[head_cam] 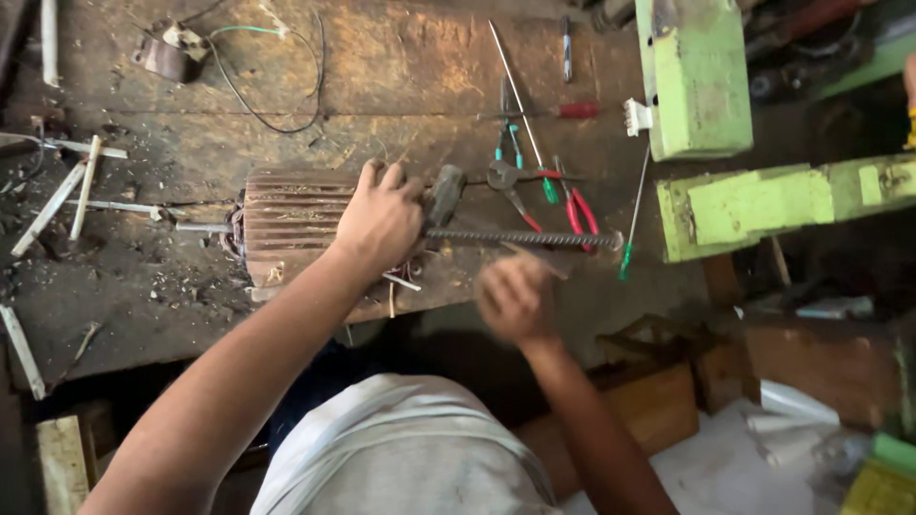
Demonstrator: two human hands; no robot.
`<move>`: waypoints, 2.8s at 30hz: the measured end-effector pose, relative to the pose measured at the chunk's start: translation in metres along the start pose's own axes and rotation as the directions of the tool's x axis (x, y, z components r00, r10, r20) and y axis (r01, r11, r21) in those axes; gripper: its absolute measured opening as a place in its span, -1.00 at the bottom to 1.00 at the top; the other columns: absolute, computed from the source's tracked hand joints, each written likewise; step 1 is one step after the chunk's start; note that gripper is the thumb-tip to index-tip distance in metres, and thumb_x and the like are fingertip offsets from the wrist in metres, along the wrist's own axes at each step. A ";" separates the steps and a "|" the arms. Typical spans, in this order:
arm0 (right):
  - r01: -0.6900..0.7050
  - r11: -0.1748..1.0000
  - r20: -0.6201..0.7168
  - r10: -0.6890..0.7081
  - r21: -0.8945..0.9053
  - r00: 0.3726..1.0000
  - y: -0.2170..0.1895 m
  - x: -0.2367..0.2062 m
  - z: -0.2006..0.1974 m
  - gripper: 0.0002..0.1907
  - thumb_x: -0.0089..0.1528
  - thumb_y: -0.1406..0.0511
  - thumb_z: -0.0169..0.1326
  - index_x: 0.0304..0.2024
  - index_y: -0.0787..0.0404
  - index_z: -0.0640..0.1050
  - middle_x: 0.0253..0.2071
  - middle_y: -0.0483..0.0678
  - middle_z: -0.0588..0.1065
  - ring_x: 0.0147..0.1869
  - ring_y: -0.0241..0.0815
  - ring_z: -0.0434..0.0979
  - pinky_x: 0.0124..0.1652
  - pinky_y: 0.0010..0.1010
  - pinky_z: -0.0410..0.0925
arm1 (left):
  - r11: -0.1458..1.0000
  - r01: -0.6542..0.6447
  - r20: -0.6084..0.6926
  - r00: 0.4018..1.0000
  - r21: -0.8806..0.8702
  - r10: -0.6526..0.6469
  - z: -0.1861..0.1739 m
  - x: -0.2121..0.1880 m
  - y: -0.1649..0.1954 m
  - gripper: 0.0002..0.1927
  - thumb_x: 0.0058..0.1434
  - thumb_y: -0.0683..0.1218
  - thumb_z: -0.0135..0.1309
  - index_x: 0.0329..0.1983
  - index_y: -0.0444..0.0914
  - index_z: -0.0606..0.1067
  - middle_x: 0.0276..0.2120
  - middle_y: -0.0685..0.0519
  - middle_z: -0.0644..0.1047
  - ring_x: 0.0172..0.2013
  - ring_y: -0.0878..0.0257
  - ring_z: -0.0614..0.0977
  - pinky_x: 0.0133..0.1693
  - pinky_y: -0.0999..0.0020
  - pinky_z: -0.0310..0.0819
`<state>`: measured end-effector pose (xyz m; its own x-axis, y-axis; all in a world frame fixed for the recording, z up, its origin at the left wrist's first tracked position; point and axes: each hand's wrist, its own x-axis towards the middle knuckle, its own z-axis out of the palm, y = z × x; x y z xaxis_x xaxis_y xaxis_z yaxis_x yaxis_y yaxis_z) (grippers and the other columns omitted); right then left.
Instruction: The person uses pliers and a screwdriver to pull and adjust copper windings inside a motor stator. They then use a hammer and a threaded rod to strike the stator repeatedly while another person holds it steady. The person continues hammering the stator on the workbench throughout the clip.
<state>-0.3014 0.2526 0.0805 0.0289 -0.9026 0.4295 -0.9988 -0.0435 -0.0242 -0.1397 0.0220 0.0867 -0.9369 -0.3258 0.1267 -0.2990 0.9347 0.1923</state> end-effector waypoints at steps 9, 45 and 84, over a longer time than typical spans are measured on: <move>-0.253 0.944 0.324 0.311 -0.211 0.893 0.097 -0.058 0.044 -0.47 0.24 0.08 0.21 0.08 0.30 0.47 0.03 0.23 0.47 0.10 0.29 0.48 0.01 0.12 0.32 | 0.998 0.064 0.046 0.997 0.011 -0.065 -0.012 0.022 0.050 -0.48 0.03 0.31 0.16 -0.04 -0.03 0.65 0.12 0.02 0.47 0.23 0.00 0.38 0.22 -0.03 0.19; -0.425 -0.756 0.868 0.440 0.497 0.232 0.235 -0.263 -0.190 -0.78 0.34 0.21 0.02 0.00 0.13 0.45 -0.47 -0.23 0.31 -0.55 -0.40 0.23 -0.56 -0.53 0.17 | 0.951 0.007 0.445 0.883 0.309 -0.151 0.030 0.093 0.132 -0.42 0.15 0.51 -0.13 0.21 0.40 0.48 0.25 0.15 0.45 0.34 0.20 0.28 0.38 0.18 -0.02; -0.696 -0.660 0.942 0.327 0.284 0.075 0.111 -0.224 -0.186 -0.65 0.29 0.33 0.04 0.15 0.09 0.45 -0.48 -0.20 0.32 -0.56 -0.43 0.23 -0.57 -0.53 0.16 | 0.912 0.122 0.611 0.706 0.392 -0.357 -0.001 0.035 0.074 -0.24 0.11 0.67 -0.15 0.04 0.16 0.65 0.38 0.04 0.36 0.43 0.13 0.27 0.21 0.17 0.43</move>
<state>-0.4261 0.5294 0.1499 -0.2860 -0.4856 -0.8261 0.6503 0.5349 -0.5395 -0.1944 0.0802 0.1063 -0.6657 -0.4772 -0.5737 -0.4581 0.8682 -0.1907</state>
